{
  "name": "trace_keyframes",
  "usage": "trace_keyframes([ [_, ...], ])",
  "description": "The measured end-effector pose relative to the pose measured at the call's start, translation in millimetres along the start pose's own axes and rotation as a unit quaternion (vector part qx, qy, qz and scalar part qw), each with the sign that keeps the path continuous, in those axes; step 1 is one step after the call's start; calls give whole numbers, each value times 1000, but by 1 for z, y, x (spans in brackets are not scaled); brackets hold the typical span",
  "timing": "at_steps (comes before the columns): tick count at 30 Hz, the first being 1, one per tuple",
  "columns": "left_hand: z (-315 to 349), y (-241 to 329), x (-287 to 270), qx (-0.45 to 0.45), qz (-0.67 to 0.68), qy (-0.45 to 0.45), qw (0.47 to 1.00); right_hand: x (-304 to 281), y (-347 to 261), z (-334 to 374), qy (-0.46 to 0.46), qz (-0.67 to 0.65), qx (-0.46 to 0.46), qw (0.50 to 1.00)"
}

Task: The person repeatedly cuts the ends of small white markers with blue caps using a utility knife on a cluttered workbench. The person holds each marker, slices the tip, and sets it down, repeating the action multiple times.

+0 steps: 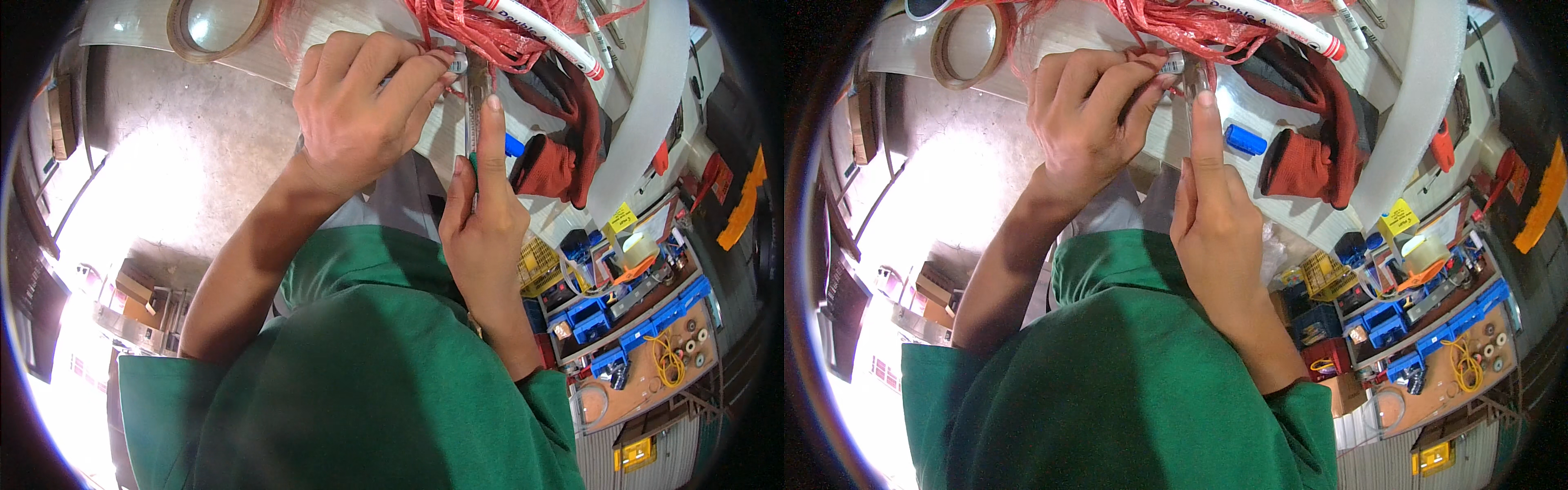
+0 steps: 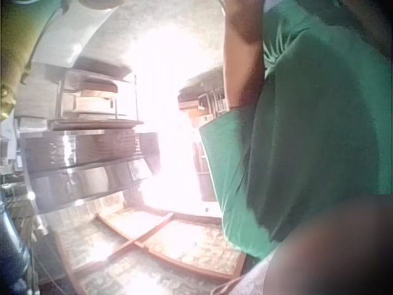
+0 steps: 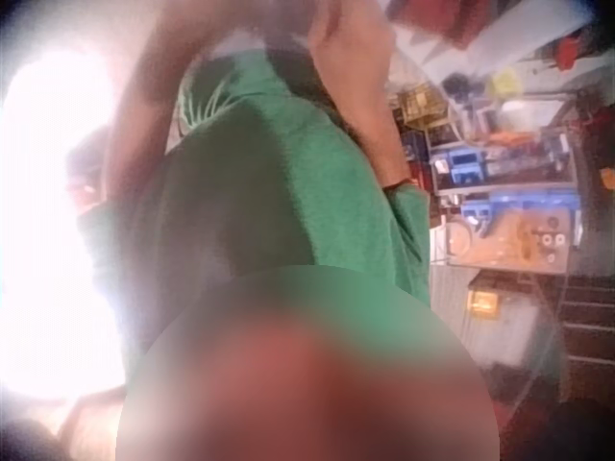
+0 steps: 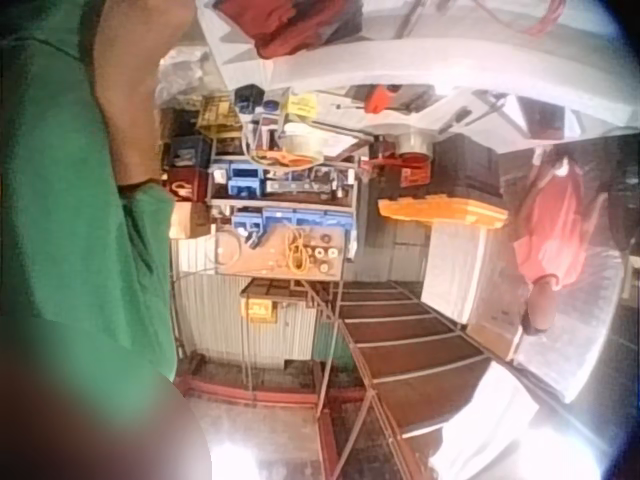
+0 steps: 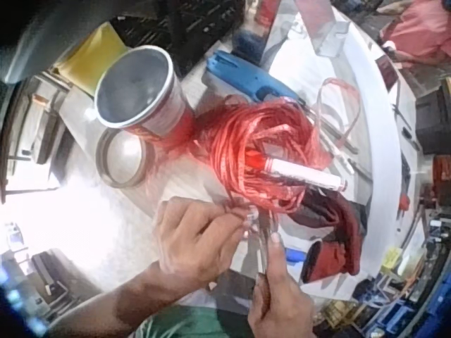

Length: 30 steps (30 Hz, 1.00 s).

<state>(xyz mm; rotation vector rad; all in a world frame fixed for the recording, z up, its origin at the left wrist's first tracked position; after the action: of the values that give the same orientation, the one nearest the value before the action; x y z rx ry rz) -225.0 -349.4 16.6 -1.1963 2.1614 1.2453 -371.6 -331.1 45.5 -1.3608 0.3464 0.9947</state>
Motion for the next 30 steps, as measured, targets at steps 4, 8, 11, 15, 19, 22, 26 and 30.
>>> trace_keyframes([
  [4,1,-1,2,-9,-8,-23,1000,3,4,-1,0,6,-13,1000],
  [8,-2,4,1,-1,-23,-15,1000,1,5,2,4,30,-23,999],
  [11,-4,7,-1,-16,-21,-37,999,0,7,9,-4,34,-13,999],
  [15,-7,11,-3,-22,-9,-62,998,1,10,14,-8,42,-8,999],
  [19,-6,11,-2,-22,-17,-61,998,2,10,15,-2,25,-7,1000],
  [22,-5,9,-2,-17,-28,-35,999,2,9,13,-6,39,-2,999],
  [26,-4,6,-1,1,-52,12,999,0,6,6,-8,48,-12,999],
  [30,0,4,0,-14,-33,-11,999,1,7,1,-42,42,8,998],
])
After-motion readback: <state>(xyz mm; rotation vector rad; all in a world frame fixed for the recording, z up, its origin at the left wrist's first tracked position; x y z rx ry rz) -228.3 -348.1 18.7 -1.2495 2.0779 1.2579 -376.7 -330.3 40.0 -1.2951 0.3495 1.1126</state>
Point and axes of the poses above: each hand's wrist, its own z-axis away from the middle knuckle, its own x-axis out of the palm, y = z × x, the point moved 8 cm from there along -z, towards the middle knuckle, and after that the axes turned 1 degree about z, right-handed, at the moved point
